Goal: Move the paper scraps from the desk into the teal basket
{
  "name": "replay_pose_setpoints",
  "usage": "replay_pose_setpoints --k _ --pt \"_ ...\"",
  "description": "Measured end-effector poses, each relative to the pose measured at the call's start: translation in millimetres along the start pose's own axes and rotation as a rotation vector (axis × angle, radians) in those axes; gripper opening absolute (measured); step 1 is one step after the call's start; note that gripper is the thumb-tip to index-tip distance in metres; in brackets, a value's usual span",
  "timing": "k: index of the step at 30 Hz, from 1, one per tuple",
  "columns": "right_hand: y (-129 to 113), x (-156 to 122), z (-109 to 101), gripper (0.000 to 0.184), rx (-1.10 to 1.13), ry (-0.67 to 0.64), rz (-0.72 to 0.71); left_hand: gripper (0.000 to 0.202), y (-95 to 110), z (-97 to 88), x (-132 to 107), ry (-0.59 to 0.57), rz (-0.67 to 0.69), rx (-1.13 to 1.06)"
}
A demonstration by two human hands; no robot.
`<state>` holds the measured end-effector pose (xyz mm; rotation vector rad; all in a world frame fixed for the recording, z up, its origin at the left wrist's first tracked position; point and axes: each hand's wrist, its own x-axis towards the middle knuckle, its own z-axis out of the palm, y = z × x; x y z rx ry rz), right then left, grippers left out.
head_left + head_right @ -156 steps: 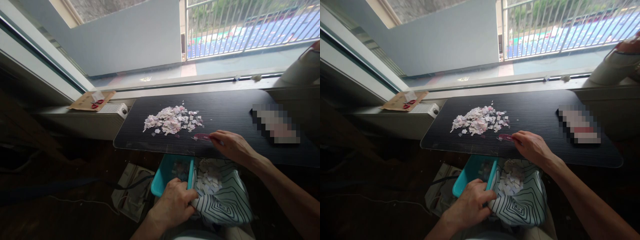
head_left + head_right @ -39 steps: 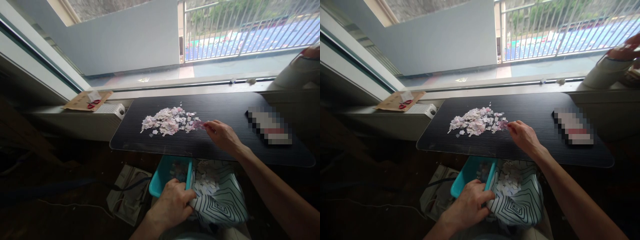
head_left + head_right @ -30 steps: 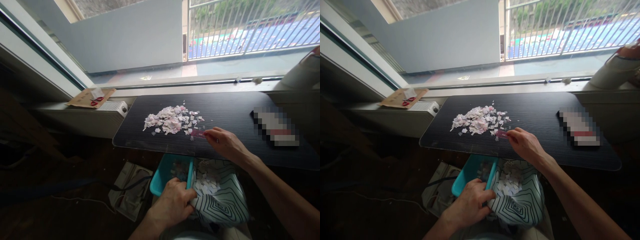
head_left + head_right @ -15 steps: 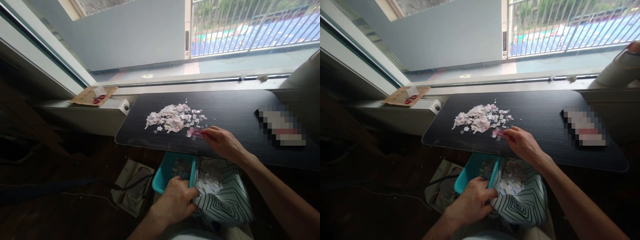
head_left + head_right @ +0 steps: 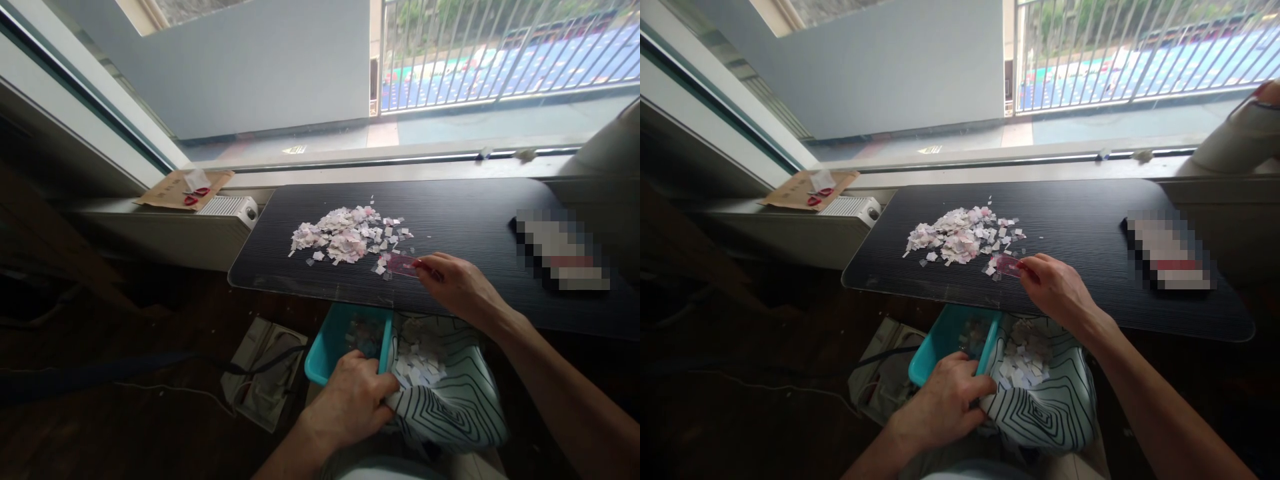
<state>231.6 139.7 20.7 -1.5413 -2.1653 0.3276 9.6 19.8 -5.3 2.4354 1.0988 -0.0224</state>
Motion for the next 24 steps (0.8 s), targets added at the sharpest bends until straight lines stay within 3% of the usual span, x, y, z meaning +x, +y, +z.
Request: replay_pose_setpoints --k 15,22,24 --pt "-1.0 -11.3 0.9 0.022 0.036 0.001 0.022 0.012 6.5 -2.9 7.7 -0.016 0.048 0.047" --pt "-11.0 -15.0 0.7 0.023 0.134 -0.132 -0.092 0.014 8.4 -1.9 11.5 -0.01 0.084 0.059" --pt "-8.7 -15.4 -1.2 0.023 0.14 -0.104 -0.065 0.013 8.9 -3.3 11.6 -0.01 0.09 0.058"
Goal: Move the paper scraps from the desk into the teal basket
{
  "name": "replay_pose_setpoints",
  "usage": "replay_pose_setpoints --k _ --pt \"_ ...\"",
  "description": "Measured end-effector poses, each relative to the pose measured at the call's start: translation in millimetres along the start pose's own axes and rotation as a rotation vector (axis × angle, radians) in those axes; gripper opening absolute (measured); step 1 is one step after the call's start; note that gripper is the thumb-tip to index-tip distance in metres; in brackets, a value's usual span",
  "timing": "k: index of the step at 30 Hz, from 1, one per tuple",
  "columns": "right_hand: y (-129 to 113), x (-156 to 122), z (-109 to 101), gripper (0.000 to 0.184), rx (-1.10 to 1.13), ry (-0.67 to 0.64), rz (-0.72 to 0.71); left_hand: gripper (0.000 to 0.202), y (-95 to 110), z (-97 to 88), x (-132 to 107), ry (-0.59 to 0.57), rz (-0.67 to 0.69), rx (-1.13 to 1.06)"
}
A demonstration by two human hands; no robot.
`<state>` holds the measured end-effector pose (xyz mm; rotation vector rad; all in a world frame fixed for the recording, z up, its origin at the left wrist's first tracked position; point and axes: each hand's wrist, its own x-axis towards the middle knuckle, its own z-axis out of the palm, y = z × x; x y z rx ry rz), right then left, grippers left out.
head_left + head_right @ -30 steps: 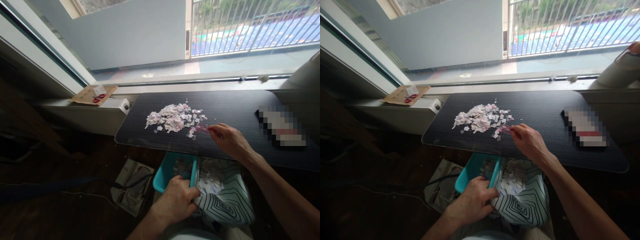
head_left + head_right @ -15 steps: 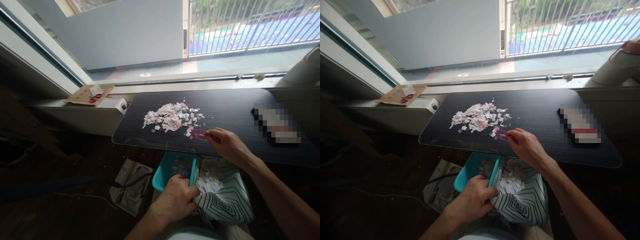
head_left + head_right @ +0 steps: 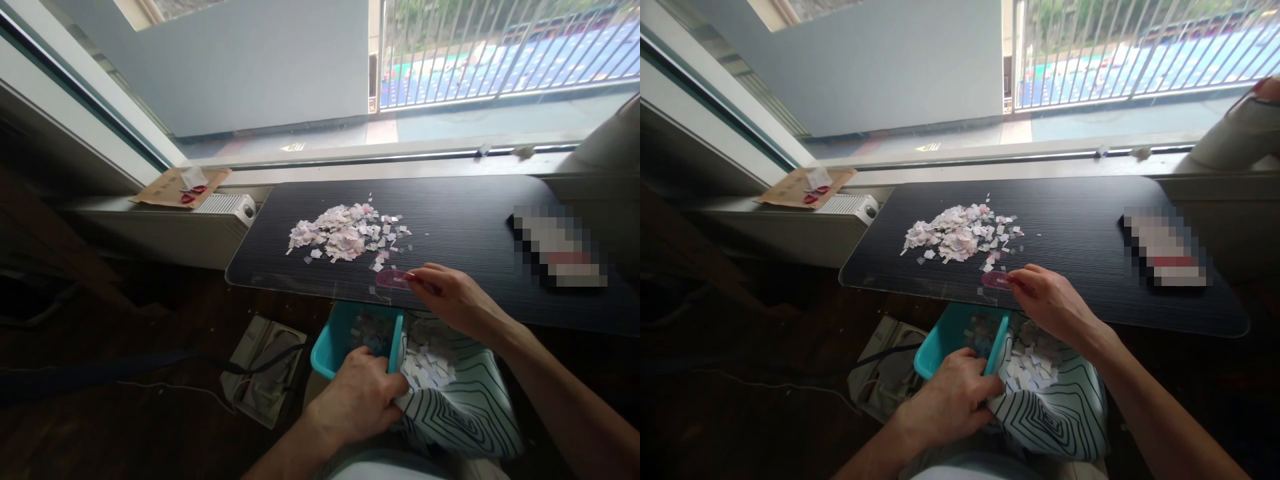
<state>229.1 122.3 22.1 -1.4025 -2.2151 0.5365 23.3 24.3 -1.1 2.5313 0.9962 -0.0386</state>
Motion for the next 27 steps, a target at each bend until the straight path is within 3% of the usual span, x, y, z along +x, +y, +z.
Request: replay_pose_setpoints --k 3,5,11,17,23,27 --pt "7.3 -1.1 -2.5 0.025 -0.08 0.139 0.1 0.013 0.4 -2.4 -0.1 0.007 0.002 -0.003" --pt "9.7 -2.8 -1.9 0.025 -0.117 0.163 0.13 0.012 0.4 -2.9 0.1 0.012 0.0 -0.004" --pt "-1.5 -8.6 8.0 0.022 0.06 -0.035 0.034 0.012 0.3 -0.8 1.7 0.012 -0.008 0.008" --pt "-4.3 -7.8 15.5 0.025 0.114 -0.014 0.047 0.012 0.2 0.0 0.1 0.019 -0.014 0.006" --pt "-12.1 -9.6 16.0 0.022 0.13 -0.096 -0.008 0.013 -1.1 -1.6 -1.7 0.016 -0.025 -0.008" --pt "-11.9 -11.8 15.9 0.022 0.111 -0.063 0.004 0.014 -1.2 -2.3 -2.0 0.016 -0.033 -0.008"
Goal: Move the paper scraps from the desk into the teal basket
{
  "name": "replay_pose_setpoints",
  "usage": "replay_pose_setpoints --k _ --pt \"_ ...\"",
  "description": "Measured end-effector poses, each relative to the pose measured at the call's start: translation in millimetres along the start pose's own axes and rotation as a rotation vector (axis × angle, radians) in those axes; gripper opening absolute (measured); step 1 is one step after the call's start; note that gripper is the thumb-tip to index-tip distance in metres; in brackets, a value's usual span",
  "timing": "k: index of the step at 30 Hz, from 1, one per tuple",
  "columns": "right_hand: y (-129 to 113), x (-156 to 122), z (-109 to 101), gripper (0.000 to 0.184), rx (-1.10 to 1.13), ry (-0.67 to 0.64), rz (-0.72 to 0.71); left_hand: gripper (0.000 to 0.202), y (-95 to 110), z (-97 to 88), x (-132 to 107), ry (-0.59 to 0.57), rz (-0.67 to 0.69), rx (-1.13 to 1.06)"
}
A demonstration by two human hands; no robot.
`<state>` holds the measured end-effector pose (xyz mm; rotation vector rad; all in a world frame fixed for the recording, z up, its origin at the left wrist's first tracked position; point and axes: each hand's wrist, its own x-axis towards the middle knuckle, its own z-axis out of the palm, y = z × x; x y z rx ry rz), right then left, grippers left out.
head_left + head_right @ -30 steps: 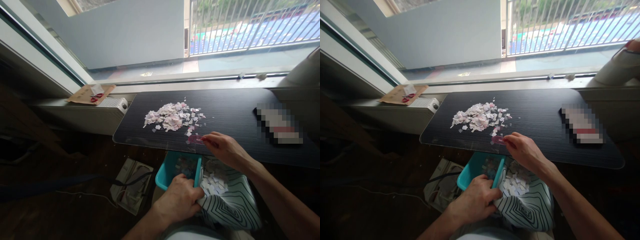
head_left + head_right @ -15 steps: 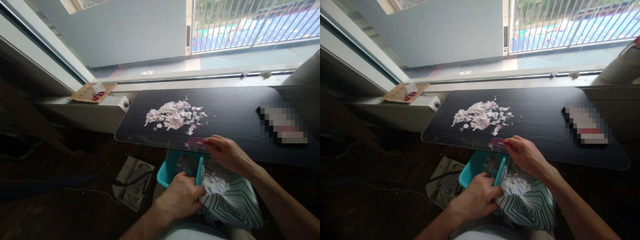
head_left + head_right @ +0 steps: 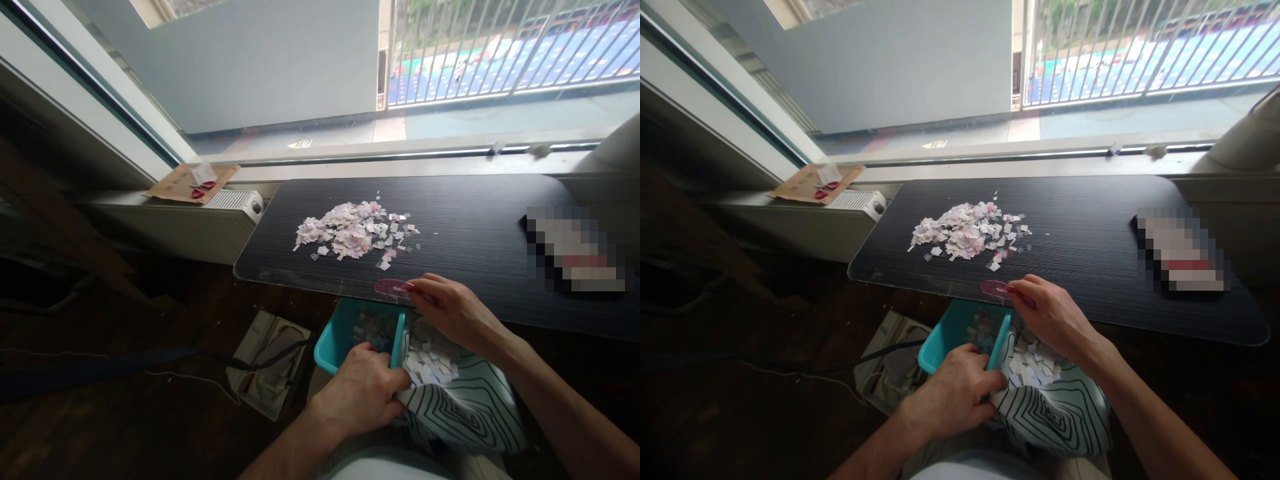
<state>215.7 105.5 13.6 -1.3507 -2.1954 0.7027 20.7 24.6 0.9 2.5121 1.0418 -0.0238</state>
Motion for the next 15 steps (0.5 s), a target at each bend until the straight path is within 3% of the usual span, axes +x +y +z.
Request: replay_pose_setpoints --k 5,11,15 --pt "1.7 -2.0 -2.5 0.023 0.017 -0.031 -0.033 0.013 -0.3 0.5 0.7 -0.006 -0.003 -0.007" --pt "12.1 14.9 -9.0 0.026 -0.062 0.174 0.05 0.012 0.6 -1.6 1.2 -0.02 -0.005 0.001" --pt "20.0 19.8 -11.7 0.025 -0.119 0.175 0.049 0.011 0.8 -2.1 0.4 -0.024 -0.009 0.004"
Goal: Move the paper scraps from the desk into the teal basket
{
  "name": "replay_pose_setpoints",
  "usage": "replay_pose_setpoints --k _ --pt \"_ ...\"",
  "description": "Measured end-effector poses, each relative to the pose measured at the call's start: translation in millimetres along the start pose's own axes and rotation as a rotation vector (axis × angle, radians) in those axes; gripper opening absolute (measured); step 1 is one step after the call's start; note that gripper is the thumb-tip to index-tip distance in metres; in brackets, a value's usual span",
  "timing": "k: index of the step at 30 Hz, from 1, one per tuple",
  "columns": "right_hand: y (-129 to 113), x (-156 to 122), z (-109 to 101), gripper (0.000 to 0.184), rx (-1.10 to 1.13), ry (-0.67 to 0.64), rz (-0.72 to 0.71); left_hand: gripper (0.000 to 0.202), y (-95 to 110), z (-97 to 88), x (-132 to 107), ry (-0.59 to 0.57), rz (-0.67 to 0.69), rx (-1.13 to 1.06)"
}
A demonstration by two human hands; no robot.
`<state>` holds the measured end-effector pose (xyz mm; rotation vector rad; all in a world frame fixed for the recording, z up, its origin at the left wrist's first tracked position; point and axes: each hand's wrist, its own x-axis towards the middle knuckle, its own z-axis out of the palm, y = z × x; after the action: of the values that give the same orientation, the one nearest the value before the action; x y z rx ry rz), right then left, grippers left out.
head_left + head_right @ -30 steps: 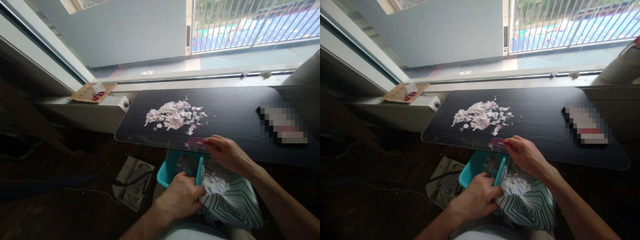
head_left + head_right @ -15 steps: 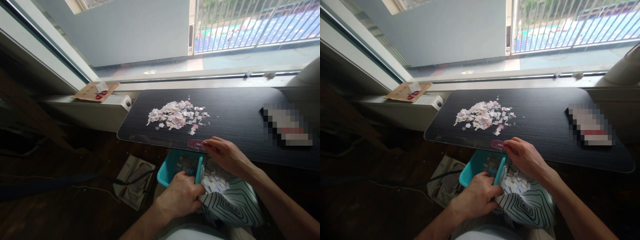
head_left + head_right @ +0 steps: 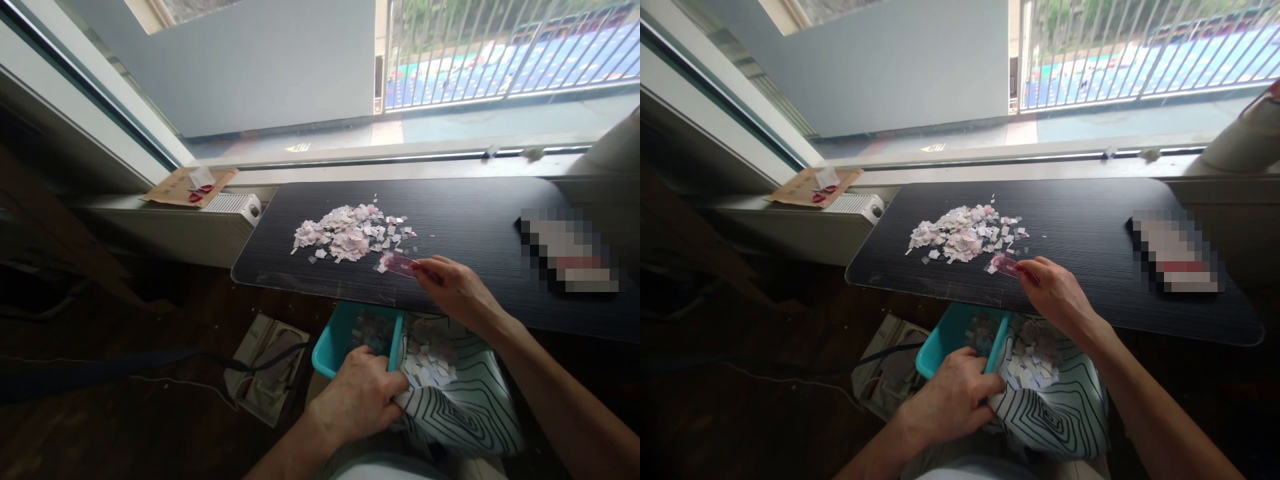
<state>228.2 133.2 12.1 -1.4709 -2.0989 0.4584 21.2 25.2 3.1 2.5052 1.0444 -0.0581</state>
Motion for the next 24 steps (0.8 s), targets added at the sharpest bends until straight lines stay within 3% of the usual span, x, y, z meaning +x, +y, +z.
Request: replay_pose_setpoints --k 17,24 --pt "-4.8 -0.4 -15.1 0.025 -0.126 -0.003 0.021 0.011 -3.0 1.1 -1.9 -0.01 -0.005 -0.003" --pt "-2.9 -6.5 -21.1 0.023 -0.122 -0.074 -0.011 0.011 -3.6 1.3 -2.4 -0.005 0.0 -0.007"
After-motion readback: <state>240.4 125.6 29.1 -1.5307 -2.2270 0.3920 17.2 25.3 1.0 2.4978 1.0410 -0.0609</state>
